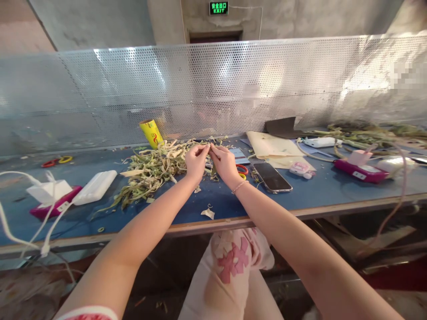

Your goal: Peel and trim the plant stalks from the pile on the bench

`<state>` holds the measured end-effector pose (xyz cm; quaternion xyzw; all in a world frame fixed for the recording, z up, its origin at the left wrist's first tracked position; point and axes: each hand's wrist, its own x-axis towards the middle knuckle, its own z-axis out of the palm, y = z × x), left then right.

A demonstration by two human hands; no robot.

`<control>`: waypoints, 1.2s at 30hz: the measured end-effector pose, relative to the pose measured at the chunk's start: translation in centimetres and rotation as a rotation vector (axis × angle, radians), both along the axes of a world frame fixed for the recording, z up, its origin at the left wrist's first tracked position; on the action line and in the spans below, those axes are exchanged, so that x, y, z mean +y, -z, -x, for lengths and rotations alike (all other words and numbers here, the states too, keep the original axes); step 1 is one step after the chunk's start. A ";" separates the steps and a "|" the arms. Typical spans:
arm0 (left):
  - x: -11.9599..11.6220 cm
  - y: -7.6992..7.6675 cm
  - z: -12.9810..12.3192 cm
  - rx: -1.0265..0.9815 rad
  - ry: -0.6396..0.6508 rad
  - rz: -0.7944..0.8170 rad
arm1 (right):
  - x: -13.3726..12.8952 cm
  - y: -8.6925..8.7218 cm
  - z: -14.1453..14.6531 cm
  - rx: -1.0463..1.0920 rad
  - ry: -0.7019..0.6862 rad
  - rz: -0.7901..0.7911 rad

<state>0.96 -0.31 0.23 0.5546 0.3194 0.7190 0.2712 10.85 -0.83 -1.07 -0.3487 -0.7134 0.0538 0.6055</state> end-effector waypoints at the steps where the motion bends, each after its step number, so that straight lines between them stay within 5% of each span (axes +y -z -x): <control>1: 0.1 0.1 0.0 -0.011 0.002 -0.007 | 0.0 0.0 0.0 0.007 0.001 -0.004; 19: 0.7 0.3 0.1 -0.079 0.000 0.030 | 0.2 -0.4 0.5 0.277 -0.066 0.209; 36: 0.1 -0.7 -0.2 -0.199 0.071 0.115 | -0.5 -0.5 0.5 0.259 -0.061 0.181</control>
